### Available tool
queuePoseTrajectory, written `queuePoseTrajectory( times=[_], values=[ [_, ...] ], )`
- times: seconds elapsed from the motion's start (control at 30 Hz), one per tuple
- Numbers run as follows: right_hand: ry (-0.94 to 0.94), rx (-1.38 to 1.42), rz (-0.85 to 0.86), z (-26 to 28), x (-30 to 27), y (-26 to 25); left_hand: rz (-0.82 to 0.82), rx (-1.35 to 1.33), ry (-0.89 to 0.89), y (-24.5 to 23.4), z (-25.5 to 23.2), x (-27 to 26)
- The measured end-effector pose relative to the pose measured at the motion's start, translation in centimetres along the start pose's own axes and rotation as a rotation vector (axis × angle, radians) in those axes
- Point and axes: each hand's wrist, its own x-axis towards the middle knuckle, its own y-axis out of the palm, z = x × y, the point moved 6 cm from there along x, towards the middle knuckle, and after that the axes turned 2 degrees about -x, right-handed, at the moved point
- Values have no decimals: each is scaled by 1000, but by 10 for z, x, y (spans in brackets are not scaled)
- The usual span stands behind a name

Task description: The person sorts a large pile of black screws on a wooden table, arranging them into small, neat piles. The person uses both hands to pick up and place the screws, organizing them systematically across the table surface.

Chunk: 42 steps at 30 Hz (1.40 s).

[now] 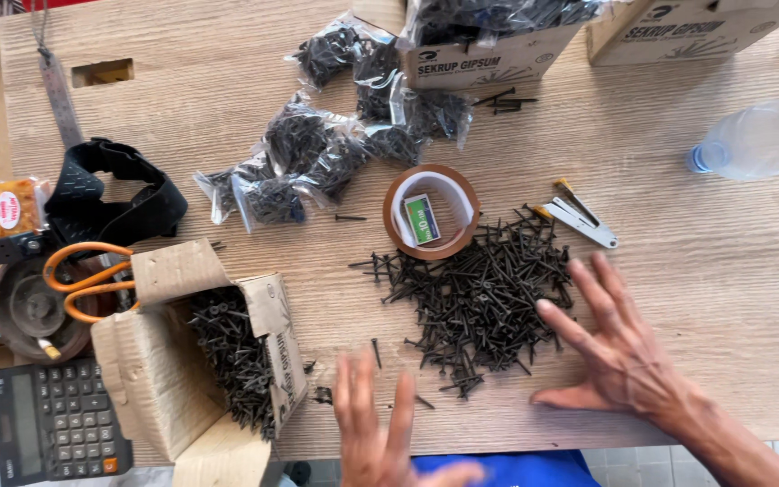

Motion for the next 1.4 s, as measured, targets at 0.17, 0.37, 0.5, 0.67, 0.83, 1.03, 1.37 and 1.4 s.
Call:
queuePoseTrajectory(
  times=[0.17, 0.37, 0.5, 0.67, 0.83, 1.03, 1.37, 1.4],
  values=[
    [-35, 11, 52, 5, 12, 14, -32, 450, -4, 60, 37, 6],
    [-90, -4, 91, -4, 51, 23, -32, 520, 58, 73, 36, 52],
    [-144, 27, 94, -10, 73, 26, 2, 472, 119, 73, 38, 72],
    [-206, 82, 152, -8, 87, 38, 33, 472, 164, 64, 46, 83],
    [-226, 120, 110, 14, 111, 45, -41, 471, 180, 45, 62, 90],
    [-229, 112, 113, 37, 140, 69, -206, 308, 168, 17, 62, 88],
    [-224, 87, 129, 42, 147, 62, -258, 334, 126, 11, 57, 88],
    [-226, 89, 129, 36, 145, 57, -258, 335, 124, 15, 60, 87]
  ],
)
